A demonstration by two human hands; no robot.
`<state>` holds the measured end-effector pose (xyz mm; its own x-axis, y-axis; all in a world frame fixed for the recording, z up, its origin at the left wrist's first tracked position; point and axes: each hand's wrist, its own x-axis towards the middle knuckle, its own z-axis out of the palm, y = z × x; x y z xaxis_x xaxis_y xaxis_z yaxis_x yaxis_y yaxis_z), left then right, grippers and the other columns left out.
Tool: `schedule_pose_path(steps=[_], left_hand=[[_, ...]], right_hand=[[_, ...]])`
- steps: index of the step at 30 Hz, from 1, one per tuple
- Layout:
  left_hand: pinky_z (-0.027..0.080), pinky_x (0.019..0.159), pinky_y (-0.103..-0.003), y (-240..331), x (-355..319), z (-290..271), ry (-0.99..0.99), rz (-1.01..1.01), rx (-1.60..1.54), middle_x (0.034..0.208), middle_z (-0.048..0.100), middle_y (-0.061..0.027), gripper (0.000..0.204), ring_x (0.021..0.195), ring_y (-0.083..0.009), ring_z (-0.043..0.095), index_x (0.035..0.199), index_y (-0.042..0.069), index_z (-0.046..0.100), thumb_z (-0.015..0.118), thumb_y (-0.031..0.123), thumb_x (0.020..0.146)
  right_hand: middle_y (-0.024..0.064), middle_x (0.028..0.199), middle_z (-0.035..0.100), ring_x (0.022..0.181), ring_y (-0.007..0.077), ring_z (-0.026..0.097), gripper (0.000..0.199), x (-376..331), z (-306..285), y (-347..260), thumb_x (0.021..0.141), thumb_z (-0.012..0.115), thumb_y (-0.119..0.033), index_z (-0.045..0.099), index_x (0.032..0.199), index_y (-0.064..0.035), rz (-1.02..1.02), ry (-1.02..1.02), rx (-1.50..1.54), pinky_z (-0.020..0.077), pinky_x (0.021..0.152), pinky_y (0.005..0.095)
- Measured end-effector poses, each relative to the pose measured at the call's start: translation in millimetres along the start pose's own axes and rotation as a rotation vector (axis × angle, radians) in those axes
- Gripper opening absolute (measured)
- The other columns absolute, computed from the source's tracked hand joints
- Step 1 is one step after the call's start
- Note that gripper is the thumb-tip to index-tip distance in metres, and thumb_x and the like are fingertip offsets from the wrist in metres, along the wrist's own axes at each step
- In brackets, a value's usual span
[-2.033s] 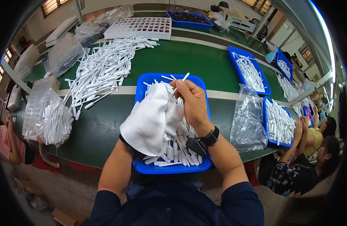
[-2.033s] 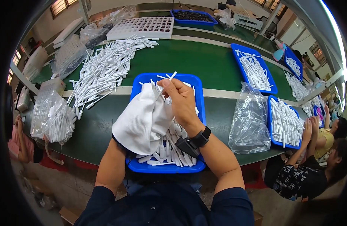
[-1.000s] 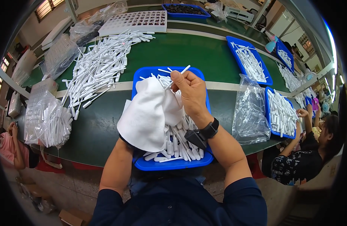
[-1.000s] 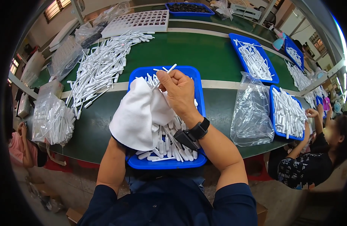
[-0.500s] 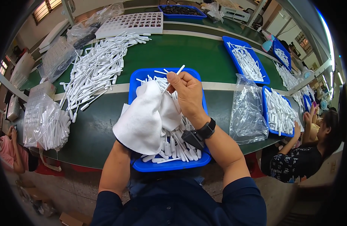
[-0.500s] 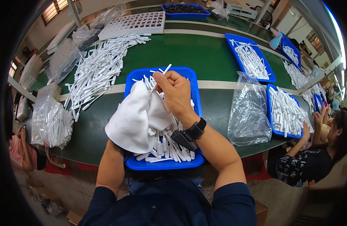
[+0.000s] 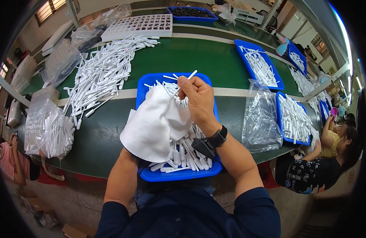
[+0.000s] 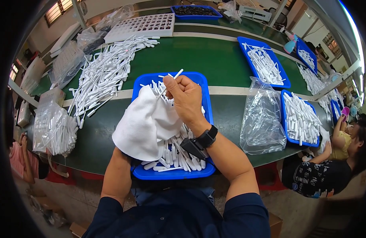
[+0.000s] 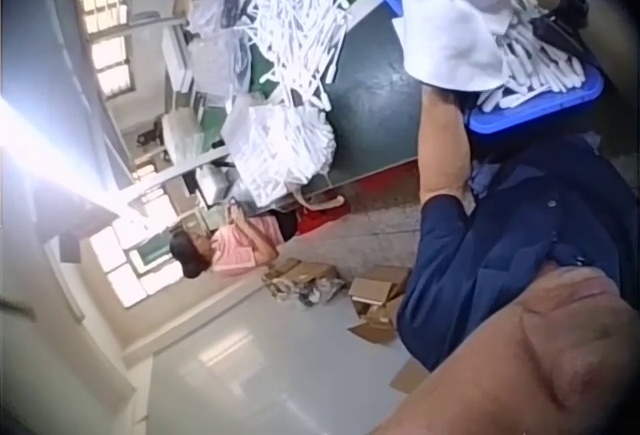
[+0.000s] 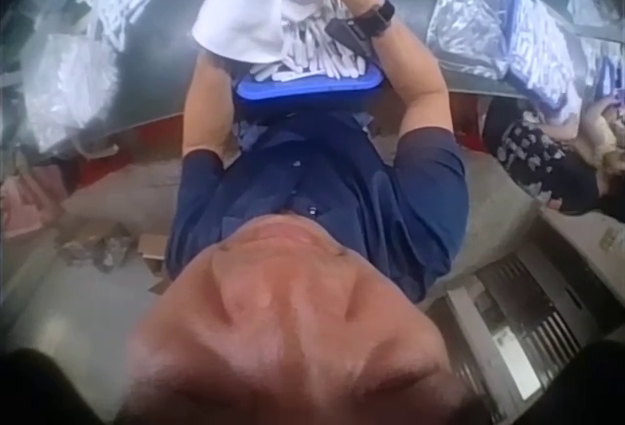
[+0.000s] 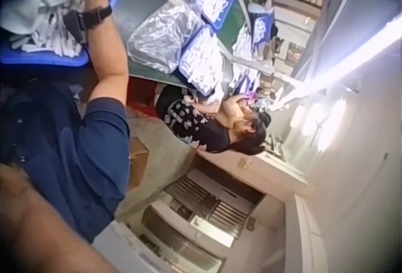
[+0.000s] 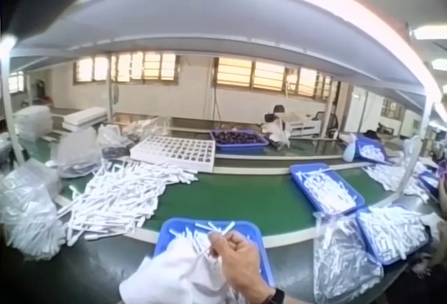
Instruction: Clean and inspect small white plastic tubes using a cloth at a manual workstation.
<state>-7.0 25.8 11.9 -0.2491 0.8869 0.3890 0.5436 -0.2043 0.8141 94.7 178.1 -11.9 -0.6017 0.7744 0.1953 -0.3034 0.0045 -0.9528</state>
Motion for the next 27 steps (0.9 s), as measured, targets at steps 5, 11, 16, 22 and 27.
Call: schedule_pose_path(steps=[5,11,16,22,27], left_hand=[[0.048,0.077,-0.034,12,8,-4,0.016,0.089,0.050,0.093,0.056,-0.0148,0.031,0.083,-0.0312,0.053,0.111,0.000,0.053,0.059,-0.005,0.081],[0.049,0.077,-0.034,-10,-8,4,-0.057,0.168,-0.072,0.096,0.058,-0.0121,0.021,0.084,-0.0268,0.055,0.110,0.000,0.055,0.059,0.000,0.089],[0.050,0.081,-0.034,-9,-3,5,-0.053,0.099,-0.094,0.097,0.060,-0.0115,0.028,0.088,-0.0274,0.056,0.119,0.000,0.056,0.057,0.001,0.091],[0.050,0.080,-0.032,-20,-1,-6,0.072,0.306,0.042,0.093,0.060,-0.0106,0.030,0.085,-0.0272,0.058,0.123,0.001,0.056,0.057,0.003,0.094],[0.048,0.074,-0.032,3,-7,-37,0.093,0.238,-0.002,0.087,0.055,-0.0100,0.026,0.080,-0.0281,0.056,0.109,0.001,0.054,0.060,0.000,0.084]], right_hand=[[0.0034,0.072,0.066,0.063,0.0078,0.058,0.031,0,9,-1,0.099,0.069,-0.032,0.063,0.087,-0.0039,0.022,0.001,0.092,0.0457,0.061,0.0209],[0.0047,0.074,0.067,0.063,0.0096,0.059,0.027,-1,7,-3,0.102,0.064,-0.029,0.064,0.090,-0.0040,0.094,0.060,0.193,0.0472,0.061,0.0218],[0.0043,0.073,0.066,0.063,0.0094,0.058,0.026,5,-3,5,0.102,0.064,-0.029,0.064,0.093,-0.0040,0.032,0.067,0.154,0.0443,0.057,0.0219],[0.0045,0.072,0.065,0.062,0.0092,0.058,0.028,22,-15,-1,0.101,0.064,-0.027,0.066,0.087,-0.0034,0.118,0.027,-0.100,0.0422,0.056,0.0230],[0.0141,0.078,0.069,0.067,0.0207,0.065,0.025,47,8,-28,0.098,0.064,-0.023,0.070,0.092,0.0011,-0.027,-0.315,-1.050,0.0491,0.062,0.0308]])
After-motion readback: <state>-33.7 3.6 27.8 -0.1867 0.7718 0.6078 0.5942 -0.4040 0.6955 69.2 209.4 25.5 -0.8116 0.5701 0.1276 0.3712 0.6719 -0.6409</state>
